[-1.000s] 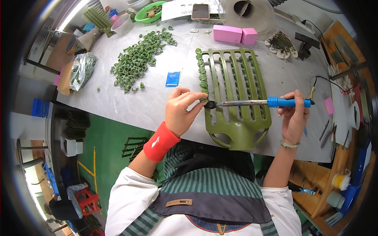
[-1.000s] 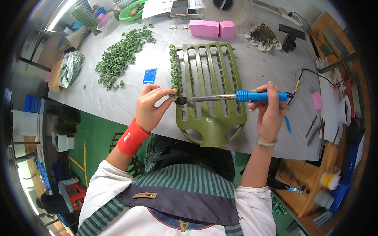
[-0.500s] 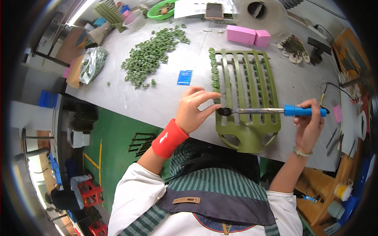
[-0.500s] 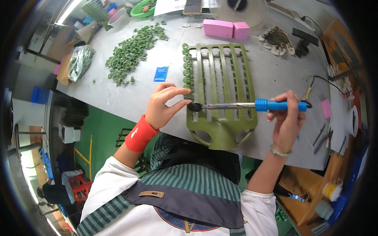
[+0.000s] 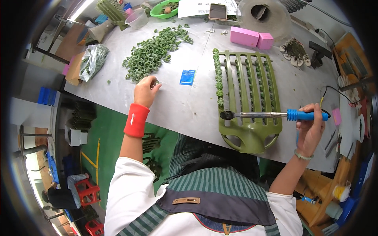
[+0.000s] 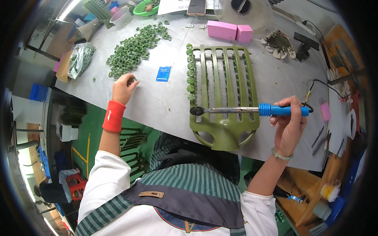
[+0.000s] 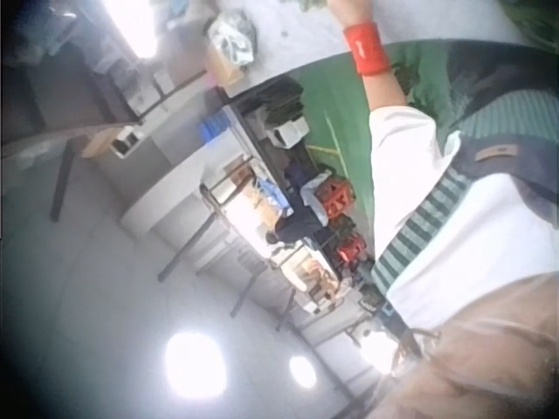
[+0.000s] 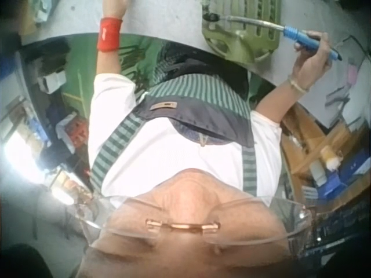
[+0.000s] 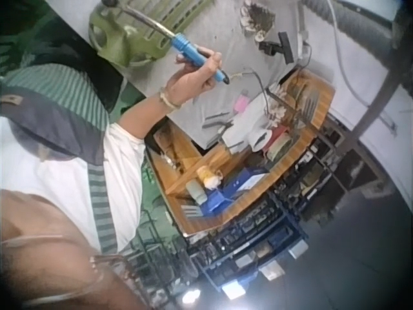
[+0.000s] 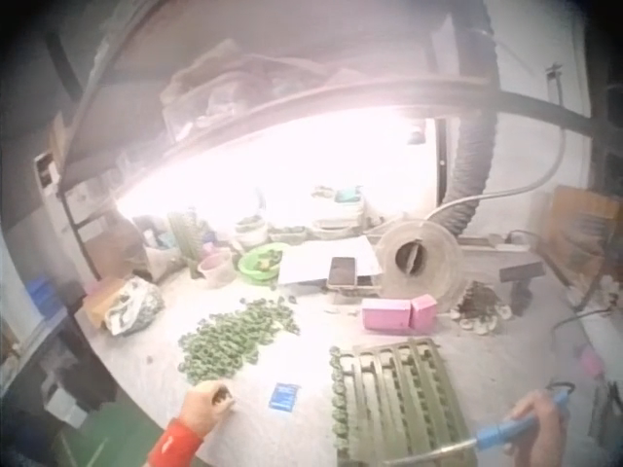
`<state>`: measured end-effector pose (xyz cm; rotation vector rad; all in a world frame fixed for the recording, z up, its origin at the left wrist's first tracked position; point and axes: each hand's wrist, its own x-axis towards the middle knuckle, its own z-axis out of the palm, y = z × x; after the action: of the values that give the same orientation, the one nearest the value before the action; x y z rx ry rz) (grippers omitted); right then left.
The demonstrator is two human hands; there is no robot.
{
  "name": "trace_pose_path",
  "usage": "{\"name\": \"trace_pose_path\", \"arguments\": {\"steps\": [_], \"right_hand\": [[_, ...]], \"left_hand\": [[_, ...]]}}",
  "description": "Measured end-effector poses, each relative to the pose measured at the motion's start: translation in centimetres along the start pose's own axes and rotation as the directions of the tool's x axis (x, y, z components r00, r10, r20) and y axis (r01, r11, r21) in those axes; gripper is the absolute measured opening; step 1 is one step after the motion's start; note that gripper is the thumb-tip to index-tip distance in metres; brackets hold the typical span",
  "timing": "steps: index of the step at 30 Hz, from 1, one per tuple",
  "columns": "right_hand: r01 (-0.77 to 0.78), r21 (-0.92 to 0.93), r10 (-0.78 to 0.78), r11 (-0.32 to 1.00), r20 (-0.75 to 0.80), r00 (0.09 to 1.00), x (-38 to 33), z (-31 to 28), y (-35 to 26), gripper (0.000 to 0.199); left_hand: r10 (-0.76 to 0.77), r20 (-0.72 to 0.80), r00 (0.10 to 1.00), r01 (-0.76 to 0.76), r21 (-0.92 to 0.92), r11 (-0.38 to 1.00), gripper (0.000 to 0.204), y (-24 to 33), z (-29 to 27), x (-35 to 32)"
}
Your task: The person places small green plastic pieces into a green rack, using a soldering iron to melt and bond the plastic components together, then holds up a finished green frame to show another person.
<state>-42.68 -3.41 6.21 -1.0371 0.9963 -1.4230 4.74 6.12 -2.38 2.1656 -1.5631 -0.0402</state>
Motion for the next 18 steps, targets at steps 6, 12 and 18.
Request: {"name": "trace_pose_path", "arguments": {"steps": [6,12,18], "right_hand": [[0.015,-0.006,-0.015,1.0,-0.002,1.0,-0.1,-0.8,0.1,0.032],[-0.005,0.007,0.006,1.0,-0.021,1.0,-0.1,-0.9,0.4,0.03],[-0.008,0.045,0.008,0.999,0.011,1.0,-0.2,-0.7,1.3,0.03]], "left_hand": [[-0.083,0.163,0.983,0.173,-0.686,0.706,0.023,9.6,-0.3,-4.5],[0.229,0.174,0.958,-0.05,-0.682,0.73,0.029,16.3,-1.0,-6.9],[0.343,-0.023,0.939,-0.318,-0.443,0.839,0.026,18.0,0.7,-6.6]]}}
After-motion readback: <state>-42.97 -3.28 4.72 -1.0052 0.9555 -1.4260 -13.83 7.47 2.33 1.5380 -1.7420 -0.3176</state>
